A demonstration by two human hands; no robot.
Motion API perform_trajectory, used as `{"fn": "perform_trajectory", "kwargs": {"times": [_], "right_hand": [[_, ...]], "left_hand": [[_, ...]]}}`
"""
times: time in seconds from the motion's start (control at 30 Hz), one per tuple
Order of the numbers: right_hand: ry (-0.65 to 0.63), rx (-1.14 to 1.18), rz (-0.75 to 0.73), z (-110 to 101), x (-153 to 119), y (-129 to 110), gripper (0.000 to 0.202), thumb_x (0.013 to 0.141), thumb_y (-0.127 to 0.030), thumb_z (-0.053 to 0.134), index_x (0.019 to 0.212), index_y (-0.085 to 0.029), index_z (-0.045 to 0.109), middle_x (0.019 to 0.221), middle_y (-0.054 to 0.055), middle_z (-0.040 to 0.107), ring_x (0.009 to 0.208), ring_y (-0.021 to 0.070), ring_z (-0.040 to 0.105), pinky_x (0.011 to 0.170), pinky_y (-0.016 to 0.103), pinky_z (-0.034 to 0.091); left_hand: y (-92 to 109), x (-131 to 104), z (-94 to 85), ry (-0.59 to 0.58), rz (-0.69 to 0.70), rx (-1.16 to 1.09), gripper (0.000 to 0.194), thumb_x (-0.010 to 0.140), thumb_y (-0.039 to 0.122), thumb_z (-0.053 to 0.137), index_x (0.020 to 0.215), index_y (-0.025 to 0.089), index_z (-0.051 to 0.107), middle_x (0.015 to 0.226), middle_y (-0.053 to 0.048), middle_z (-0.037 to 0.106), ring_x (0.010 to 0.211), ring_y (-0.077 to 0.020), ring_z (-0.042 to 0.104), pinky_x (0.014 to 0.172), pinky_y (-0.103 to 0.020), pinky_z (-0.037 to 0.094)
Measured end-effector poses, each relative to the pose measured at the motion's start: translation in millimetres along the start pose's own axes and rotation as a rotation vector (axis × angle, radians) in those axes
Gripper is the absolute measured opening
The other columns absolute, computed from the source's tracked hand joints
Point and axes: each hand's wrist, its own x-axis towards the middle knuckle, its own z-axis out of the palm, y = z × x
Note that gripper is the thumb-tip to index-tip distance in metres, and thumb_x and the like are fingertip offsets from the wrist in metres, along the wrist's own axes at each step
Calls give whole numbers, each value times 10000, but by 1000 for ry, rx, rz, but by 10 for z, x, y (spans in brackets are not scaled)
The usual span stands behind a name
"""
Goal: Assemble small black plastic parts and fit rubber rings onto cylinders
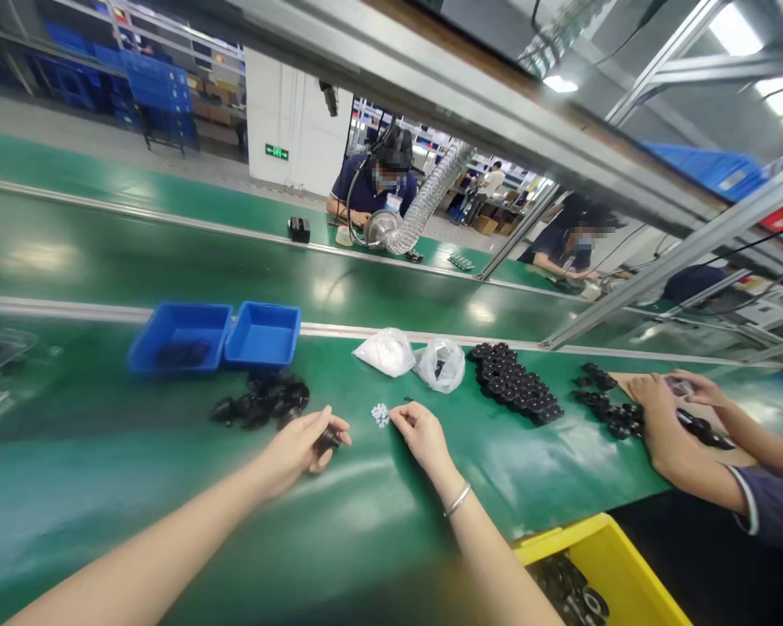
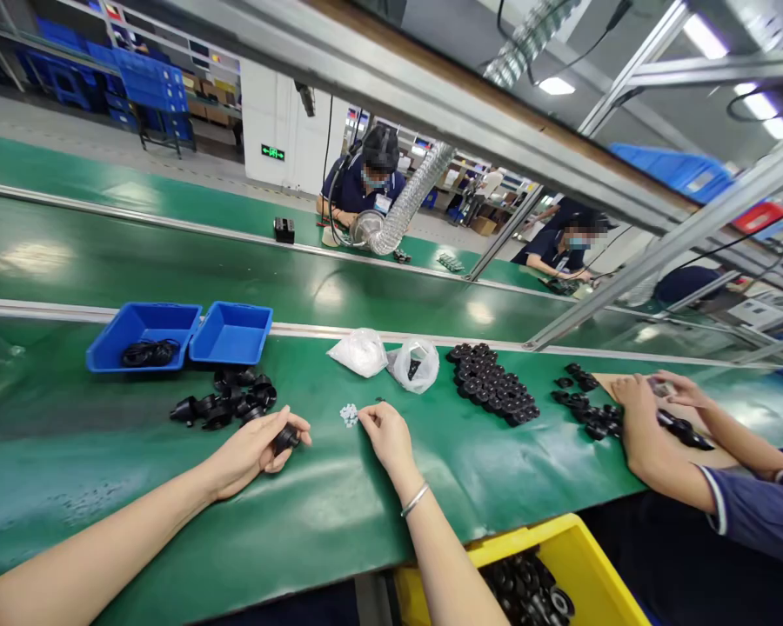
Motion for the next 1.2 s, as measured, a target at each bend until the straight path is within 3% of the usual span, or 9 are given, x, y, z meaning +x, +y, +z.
{"fn": "perform_trajectory", "kwargs": {"times": [0.13, 0.27, 0.47, 0.67, 0.8, 0.93, 1.0, 1.07, 1.2], "right_hand": [[-16, 36, 12, 14, 26, 53, 295, 834, -452, 568, 741, -197, 683, 731, 37, 624, 657, 174, 549, 641, 285, 437], [-14, 104, 41, 18, 34, 65, 311, 824, -474, 581, 750, -190, 684, 735, 42, 628, 674, 177, 552, 635, 281, 440], [-9, 252, 139, 8, 32, 2, 356, 800, -517, 602, 767, -169, 672, 554, -8, 548, 451, 114, 428, 426, 235, 335], [17, 375, 212, -44, 66, -198, 407, 762, -555, 634, 769, -148, 647, 438, -57, 436, 360, 84, 348, 372, 227, 270], [-3, 419, 213, -71, 43, -427, 371, 772, -522, 651, 804, -152, 650, 462, -60, 436, 394, 79, 367, 399, 221, 296], [-66, 596, 254, 53, -65, -612, 333, 789, -493, 658, 798, -161, 640, 464, -71, 392, 398, 72, 333, 389, 217, 275], [-106, 692, 288, 138, -123, -661, 309, 790, -469, 671, 786, -162, 631, 458, -80, 366, 389, 66, 309, 381, 212, 249], [-136, 702, 285, 201, -173, -700, 274, 805, -439, 667, 791, -169, 628, 478, -80, 371, 393, 62, 316, 387, 207, 253], [-152, 477, 103, 255, -282, -815, 198, 865, -365, 614, 794, -183, 644, 664, -27, 498, 456, 66, 414, 416, 212, 317]], "left_hand": [[9, -14, -37, -51, -86, -137, 348, 888, 436, 552, 1014, 117, 611, 951, -125, 666, 502, -64, 451, 456, -219, 333], [-25, -23, -91, -92, -165, -225, 407, 923, 459, 473, 1043, 94, 608, 931, -171, 695, 477, -69, 470, 449, -214, 395], [-31, -37, -126, -136, -229, -306, 492, 933, 492, 419, 1071, 60, 609, 912, -188, 704, 498, -91, 557, 492, -218, 497], [24, -94, -129, -115, -243, -316, 471, 935, 472, 430, 1065, 61, 620, 922, -176, 692, 525, -91, 569, 527, -230, 524], [24, -116, -148, -64, -176, -316, 258, 882, 332, 592, 1039, 131, 633, 933, -83, 654, 499, -38, 488, 462, -176, 443], [15, -135, -138, -69, -146, -269, 239, 845, 278, 648, 1043, 153, 602, 932, -43, 632, 382, 38, 302, 366, -135, 253], [0, -141, -112, -43, -128, -141, 270, 815, 282, 673, 1028, 142, 585, 941, -56, 634, 383, 17, 401, 378, -158, 317], [-30, -136, -82, -14, -92, -31, 309, 772, 280, 704, 1011, 139, 568, 952, -62, 623, 496, -73, 590, 461, -212, 441], [-130, -92, -65, 23, -37, -6, 366, 737, 243, 696, 1053, 162, 531, 983, -50, 601, 818, -215, 701, 724, -330, 532]]}}
